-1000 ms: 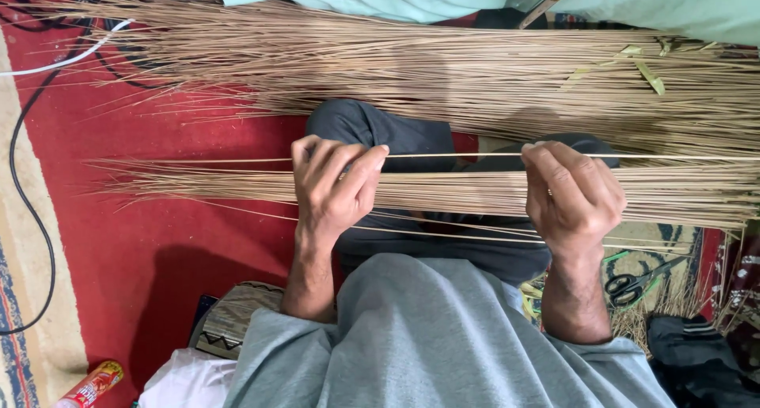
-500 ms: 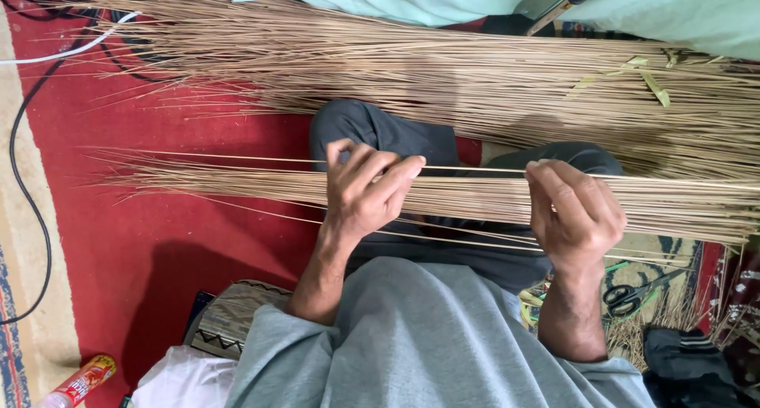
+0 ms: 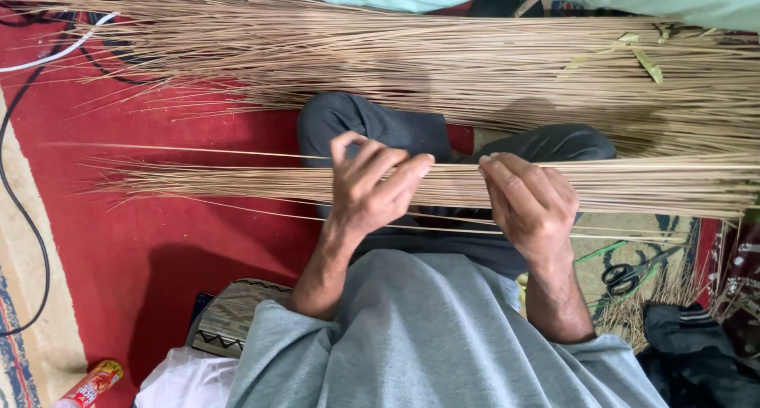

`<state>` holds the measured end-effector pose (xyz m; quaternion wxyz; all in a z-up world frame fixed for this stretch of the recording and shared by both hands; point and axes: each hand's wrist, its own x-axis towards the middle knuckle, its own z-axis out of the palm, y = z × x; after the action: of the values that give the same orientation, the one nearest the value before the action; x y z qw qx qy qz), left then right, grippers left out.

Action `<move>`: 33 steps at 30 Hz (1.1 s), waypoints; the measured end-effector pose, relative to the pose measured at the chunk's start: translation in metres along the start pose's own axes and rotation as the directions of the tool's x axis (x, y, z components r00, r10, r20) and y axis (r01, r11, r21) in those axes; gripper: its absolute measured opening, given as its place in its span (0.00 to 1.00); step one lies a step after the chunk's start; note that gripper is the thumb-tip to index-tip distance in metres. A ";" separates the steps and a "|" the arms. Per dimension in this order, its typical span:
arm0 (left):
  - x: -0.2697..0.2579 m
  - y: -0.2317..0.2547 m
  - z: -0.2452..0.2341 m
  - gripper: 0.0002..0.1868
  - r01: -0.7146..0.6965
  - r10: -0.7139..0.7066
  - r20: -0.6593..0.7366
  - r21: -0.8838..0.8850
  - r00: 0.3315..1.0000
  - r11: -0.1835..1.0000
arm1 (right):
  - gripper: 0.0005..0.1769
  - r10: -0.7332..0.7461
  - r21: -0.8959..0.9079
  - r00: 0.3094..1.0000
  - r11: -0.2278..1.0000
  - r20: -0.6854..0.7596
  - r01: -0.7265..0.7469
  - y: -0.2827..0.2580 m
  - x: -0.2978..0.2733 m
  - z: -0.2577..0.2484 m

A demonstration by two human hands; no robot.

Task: The person sitting on the floor sorts and aligns long, thin sticks into organized bundles.

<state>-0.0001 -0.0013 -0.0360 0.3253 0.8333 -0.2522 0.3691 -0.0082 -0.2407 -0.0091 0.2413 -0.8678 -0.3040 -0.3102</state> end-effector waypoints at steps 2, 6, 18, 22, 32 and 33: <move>-0.010 -0.015 -0.013 0.06 -0.003 0.003 0.018 0.006 1.000 1.000 | 0.03 0.015 -0.012 1.000 1.000 0.001 -0.015 0.005 0.001 -0.009; -0.005 -0.033 -0.038 0.06 0.011 -0.011 0.071 0.005 0.997 1.000 | 0.05 0.006 -0.042 0.999 0.999 -0.033 -0.008 0.020 -0.007 -0.011; 0.016 0.020 0.010 0.06 -0.024 0.024 0.035 0.012 0.999 1.000 | 0.03 0.052 0.023 0.999 0.998 0.012 -0.053 -0.022 0.012 0.003; 0.004 -0.005 -0.007 0.05 -0.017 0.017 0.043 -0.009 0.999 1.000 | 0.03 0.054 0.026 0.998 0.998 0.024 -0.055 0.007 -0.005 -0.006; 0.007 0.013 0.003 0.06 0.031 -0.030 0.094 -0.010 0.995 0.999 | 0.03 0.064 -0.033 0.998 0.997 0.001 -0.064 -0.007 -0.006 0.006; 0.007 0.019 0.011 0.06 0.033 -0.032 0.070 -0.022 0.997 0.999 | 0.03 0.067 -0.021 0.998 0.998 0.005 -0.067 -0.012 -0.003 0.008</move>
<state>-0.0037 -0.0236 -0.0296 0.3318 0.8459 -0.2539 0.3316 -0.0149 -0.2280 -0.0137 0.2415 -0.8809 -0.2721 -0.3028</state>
